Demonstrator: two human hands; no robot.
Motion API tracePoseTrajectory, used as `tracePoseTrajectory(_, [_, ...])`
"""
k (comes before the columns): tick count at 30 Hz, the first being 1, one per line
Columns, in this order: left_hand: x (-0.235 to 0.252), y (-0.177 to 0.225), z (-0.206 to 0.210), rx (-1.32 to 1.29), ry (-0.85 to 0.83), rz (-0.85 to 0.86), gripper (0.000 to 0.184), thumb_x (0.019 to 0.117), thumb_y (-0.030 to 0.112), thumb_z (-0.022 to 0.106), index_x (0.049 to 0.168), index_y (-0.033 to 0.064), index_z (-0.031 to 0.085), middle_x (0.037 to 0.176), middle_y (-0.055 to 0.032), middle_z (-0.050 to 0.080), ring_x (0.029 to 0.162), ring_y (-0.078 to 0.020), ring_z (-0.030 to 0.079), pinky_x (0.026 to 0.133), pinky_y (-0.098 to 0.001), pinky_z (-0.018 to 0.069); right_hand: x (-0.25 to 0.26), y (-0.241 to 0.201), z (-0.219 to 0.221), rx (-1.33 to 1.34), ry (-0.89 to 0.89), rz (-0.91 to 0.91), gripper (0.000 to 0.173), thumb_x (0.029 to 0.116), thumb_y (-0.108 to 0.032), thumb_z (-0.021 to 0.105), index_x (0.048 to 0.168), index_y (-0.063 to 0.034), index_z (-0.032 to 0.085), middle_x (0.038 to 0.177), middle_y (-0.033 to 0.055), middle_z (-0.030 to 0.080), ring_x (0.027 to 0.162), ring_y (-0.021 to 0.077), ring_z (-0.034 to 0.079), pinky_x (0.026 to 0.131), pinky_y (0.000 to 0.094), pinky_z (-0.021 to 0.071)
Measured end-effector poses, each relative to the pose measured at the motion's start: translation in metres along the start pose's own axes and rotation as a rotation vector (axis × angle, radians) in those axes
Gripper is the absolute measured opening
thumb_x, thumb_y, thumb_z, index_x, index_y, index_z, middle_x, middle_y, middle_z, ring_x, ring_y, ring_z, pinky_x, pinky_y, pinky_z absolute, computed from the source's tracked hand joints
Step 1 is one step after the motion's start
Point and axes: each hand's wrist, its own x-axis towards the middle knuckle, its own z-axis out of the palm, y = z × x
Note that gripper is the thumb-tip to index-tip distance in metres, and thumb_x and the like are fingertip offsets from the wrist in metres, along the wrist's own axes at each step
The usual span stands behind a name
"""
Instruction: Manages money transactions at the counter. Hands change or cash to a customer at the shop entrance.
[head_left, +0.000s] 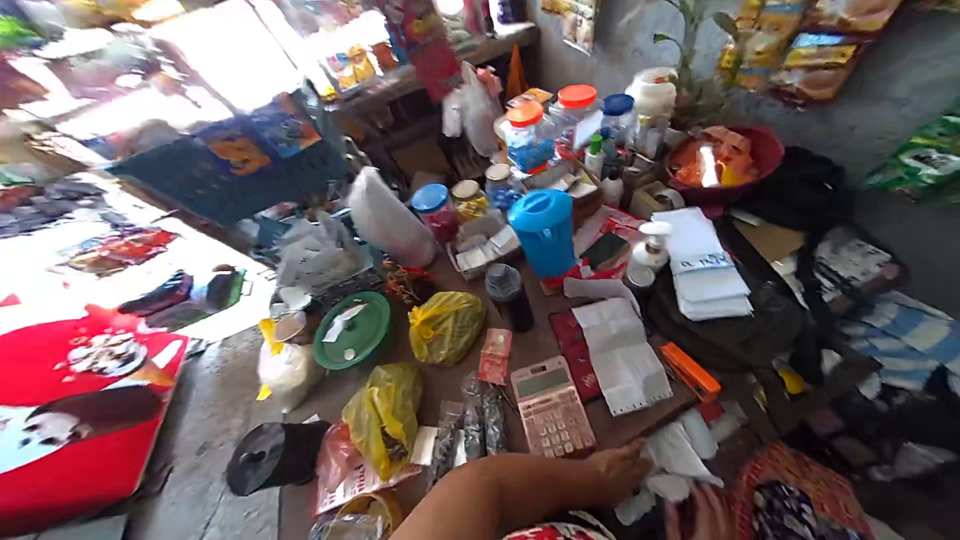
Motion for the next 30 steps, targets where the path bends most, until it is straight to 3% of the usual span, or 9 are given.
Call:
tracePoseTrajectory(2, [0.005,0.001,0.008,-0.008,-0.041,-0.009,0.059,0.0923,0.000,0.066,0.148,-0.0070,0.047,0.163,-0.0188,0.036,0.157,-0.0360,0.019,0.129,-0.0462,0.0113,-0.004,0.008,0.016,-0.217,-0.118,-0.077,0.060,0.0998,-0.035,0.061,0.146,0.0032,0.053,0.155,0.0321,0.041,0.144,0.0498,0.041,0.118,0.0671,0.0291])
tracePoseTrajectory(7, [0.012,0.007,-0.008,0.149,-0.202,-0.008,0.046,0.1024,-0.005,0.044,0.147,-0.0157,0.041,0.164,-0.0259,0.031,0.158,-0.0344,0.017,0.129,-0.0431,0.0059,0.022,-0.012,0.055,-0.421,-0.325,0.028,0.054,0.1070,-0.027,0.045,0.155,-0.0031,0.044,0.158,0.0167,0.046,0.150,0.0368,0.038,0.118,0.0761,0.0069])
tracePoseTrajectory(11, [-0.008,-0.006,-0.001,0.247,0.246,0.278,0.022,0.1009,-0.004,0.049,0.113,-0.0066,0.067,0.120,-0.0206,0.069,0.122,-0.0339,0.065,0.118,-0.0476,0.0393,0.035,-0.024,0.055,-0.459,-0.408,0.134,0.064,0.0990,-0.011,0.055,0.160,-0.0116,0.038,0.159,0.0157,0.045,0.152,0.0400,0.033,0.115,0.0790,0.0035])
tracePoseTrajectory(15, [-0.028,-0.009,0.004,0.167,0.182,0.345,0.028,0.0975,0.006,0.059,0.124,-0.0019,0.063,0.120,-0.0208,0.069,0.120,-0.0370,0.065,0.117,-0.0518,0.0390,0.011,0.001,0.054,-0.208,-0.190,-0.073,0.049,0.1035,-0.018,0.049,0.151,-0.0063,0.051,0.155,0.0182,0.050,0.146,0.0410,0.043,0.114,0.0808,0.0115])
tracePoseTrajectory(19, [-0.025,-0.013,0.004,0.245,0.090,0.374,0.025,0.0998,0.005,0.053,0.118,-0.0084,0.064,0.118,-0.0238,0.068,0.120,-0.0390,0.065,0.120,-0.0490,0.0356,-0.035,0.029,0.053,0.103,0.221,-0.032,0.039,0.0990,-0.023,0.041,0.105,0.0044,0.069,0.131,0.0258,0.063,0.129,0.0417,0.056,0.113,0.0590,0.0379])
tracePoseTrajectory(22, [-0.025,-0.014,0.010,0.296,0.129,0.388,0.023,0.0997,0.001,0.050,0.115,-0.0075,0.065,0.113,-0.0215,0.069,0.114,-0.0364,0.067,0.118,-0.0481,0.0381,-0.029,0.017,0.052,0.660,0.250,0.637,0.047,0.1074,-0.019,0.029,0.135,0.0165,0.045,0.137,0.0308,0.052,0.124,0.0314,0.058,0.104,0.0408,0.0496])
tracePoseTrajectory(24, [-0.023,-0.014,0.010,0.304,0.154,0.400,0.022,0.0996,-0.002,0.050,0.114,-0.0078,0.065,0.111,-0.0212,0.070,0.111,-0.0356,0.068,0.117,-0.0476,0.0405,0.006,0.009,0.050,1.116,0.281,1.019,0.061,0.1122,-0.043,0.018,0.153,-0.0022,0.037,0.152,0.0197,0.046,0.132,0.0286,0.053,0.105,0.0467,0.0467])
tracePoseTrajectory(27, [-0.026,-0.017,0.008,0.324,0.188,0.409,0.021,0.1003,-0.004,0.048,0.113,-0.0072,0.065,0.111,-0.0199,0.070,0.110,-0.0336,0.069,0.115,-0.0450,0.0423,0.049,-0.006,0.049,1.428,0.198,1.054,0.076,0.1036,-0.068,0.008,0.152,-0.0190,0.041,0.141,0.0070,0.059,0.126,0.0205,0.059,0.101,0.0482,0.0520])
tracePoseTrajectory(30, [-0.027,-0.020,0.012,0.327,0.237,0.422,0.021,0.1001,-0.004,0.048,0.111,-0.0072,0.066,0.109,-0.0192,0.071,0.107,-0.0321,0.070,0.113,-0.0429,0.0444,0.056,-0.008,0.051,1.409,0.220,1.001,0.075,0.1040,-0.068,0.008,0.150,-0.0200,0.042,0.138,0.0070,0.061,0.124,0.0206,0.060,0.100,0.0484,0.0524])
